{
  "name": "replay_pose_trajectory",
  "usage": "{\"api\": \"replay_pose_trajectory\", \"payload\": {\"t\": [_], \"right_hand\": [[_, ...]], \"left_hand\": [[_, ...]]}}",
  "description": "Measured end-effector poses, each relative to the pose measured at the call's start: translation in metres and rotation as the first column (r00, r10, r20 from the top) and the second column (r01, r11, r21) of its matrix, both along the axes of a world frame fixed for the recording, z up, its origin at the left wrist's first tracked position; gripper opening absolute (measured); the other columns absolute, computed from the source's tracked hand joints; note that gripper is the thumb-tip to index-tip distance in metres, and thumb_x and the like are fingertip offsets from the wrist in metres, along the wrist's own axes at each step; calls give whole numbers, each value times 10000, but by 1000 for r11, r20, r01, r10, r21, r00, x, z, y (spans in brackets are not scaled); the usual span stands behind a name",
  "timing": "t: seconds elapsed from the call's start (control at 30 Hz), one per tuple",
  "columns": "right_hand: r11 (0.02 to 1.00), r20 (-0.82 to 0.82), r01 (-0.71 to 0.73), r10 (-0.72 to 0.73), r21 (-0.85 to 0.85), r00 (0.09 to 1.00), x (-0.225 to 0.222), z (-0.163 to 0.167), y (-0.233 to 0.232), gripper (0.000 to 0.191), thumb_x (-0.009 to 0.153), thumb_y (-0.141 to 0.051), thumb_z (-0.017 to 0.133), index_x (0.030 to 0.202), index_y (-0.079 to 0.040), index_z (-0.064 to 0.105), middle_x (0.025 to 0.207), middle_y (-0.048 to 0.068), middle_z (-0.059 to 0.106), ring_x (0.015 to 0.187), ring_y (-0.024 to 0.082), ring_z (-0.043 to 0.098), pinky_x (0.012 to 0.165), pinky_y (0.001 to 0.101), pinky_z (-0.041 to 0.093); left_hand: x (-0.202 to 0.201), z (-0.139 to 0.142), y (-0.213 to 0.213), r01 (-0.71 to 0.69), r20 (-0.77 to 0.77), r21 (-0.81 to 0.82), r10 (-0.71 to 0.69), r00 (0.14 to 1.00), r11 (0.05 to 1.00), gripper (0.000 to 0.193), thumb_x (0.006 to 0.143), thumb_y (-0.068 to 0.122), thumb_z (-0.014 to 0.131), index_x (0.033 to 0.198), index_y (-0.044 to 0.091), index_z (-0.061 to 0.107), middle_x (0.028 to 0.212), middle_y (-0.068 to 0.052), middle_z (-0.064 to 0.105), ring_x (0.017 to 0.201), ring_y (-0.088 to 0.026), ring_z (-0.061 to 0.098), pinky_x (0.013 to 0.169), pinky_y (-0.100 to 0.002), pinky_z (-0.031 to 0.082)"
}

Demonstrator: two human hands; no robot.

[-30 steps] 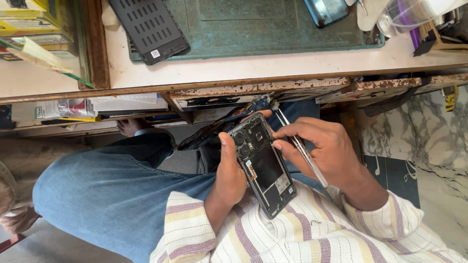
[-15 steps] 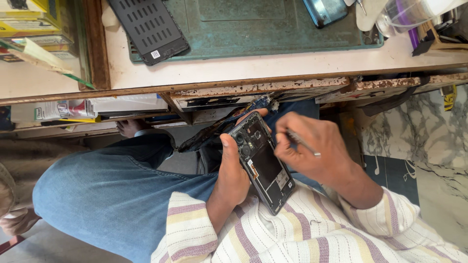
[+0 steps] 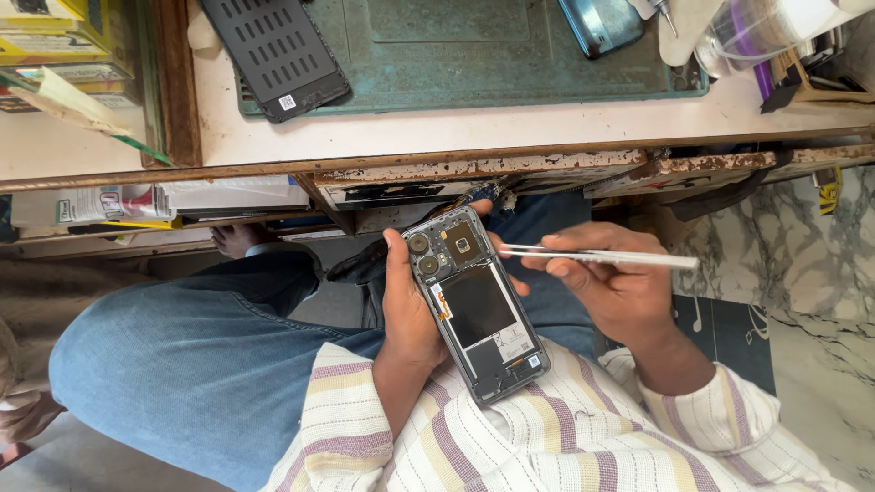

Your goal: The person uses a metal spudger to carefully pry and separate internal components of a disassembled smartphone. They work on the camera module area and the battery connector region, repeatedly lifting and adjusting parts while holding the phone steady.

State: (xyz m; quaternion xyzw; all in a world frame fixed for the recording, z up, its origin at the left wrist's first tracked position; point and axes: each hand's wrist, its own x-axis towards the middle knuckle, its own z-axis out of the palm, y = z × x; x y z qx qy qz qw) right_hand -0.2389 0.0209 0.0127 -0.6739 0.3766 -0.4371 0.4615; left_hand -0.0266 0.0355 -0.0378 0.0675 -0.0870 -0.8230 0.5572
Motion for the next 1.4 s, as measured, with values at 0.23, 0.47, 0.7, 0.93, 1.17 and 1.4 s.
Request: {"api": "replay_pose_trajectory", "payload": {"t": [0.23,0.47,0.7,0.93,1.17,1.4], "right_hand": [[998,-31,31,-29,62,999,-2,-7,7,160,960,19,704,1119,29,688,1182,201,729,1072,190,740,839,238,619],[998,-64,24,-20,56,998,0,-2,4,144,959,2,709,1100,30,697,1161,193,736,1057,194,745,857,261,627],[997,-71,-42,47,62,996,-7,-6,-1,133,964,-16,709,1088,28,700,1132,182,749,1055,216,758,899,295,646],[952,250,-82,5,296,968,-13,-31,-3,94,988,10,686,1064,40,641,1096,206,733,1067,267,754,961,403,651],[920,391,-100,-61,378,918,-17,-42,0,87,992,-2,688,1054,40,643,1081,216,721,1059,283,742,948,449,650],[915,455,-156,-34,373,890,-21,-43,0,119,993,-59,722,1049,26,663,1038,223,730,981,286,750,875,430,657]], "left_hand": [[-2,-3,1,1,-13,36,-1,1000,999,952,1055,710,115,1602,-41,318,1132,-217,655,940,-369,742,782,-420,647],[-2,-2,1,8,11,24,-8,1000,1000,938,1059,696,112,1607,-38,312,1132,-204,659,931,-360,746,765,-415,650],[-1,-4,3,18,50,-20,-17,999,1000,941,1051,690,112,1597,-47,321,1118,-202,665,935,-347,744,773,-416,653],[-1,-4,3,37,14,-33,-36,999,999,938,1064,688,116,1599,-56,315,1109,-205,662,932,-353,747,761,-417,654],[0,-3,4,22,41,-44,-20,999,999,936,1069,686,133,1595,-64,325,1107,-206,666,928,-352,747,756,-417,653],[1,-2,4,-3,61,-57,6,998,998,924,1071,684,145,1588,-57,338,1118,-209,669,934,-351,746,772,-429,650]]}}
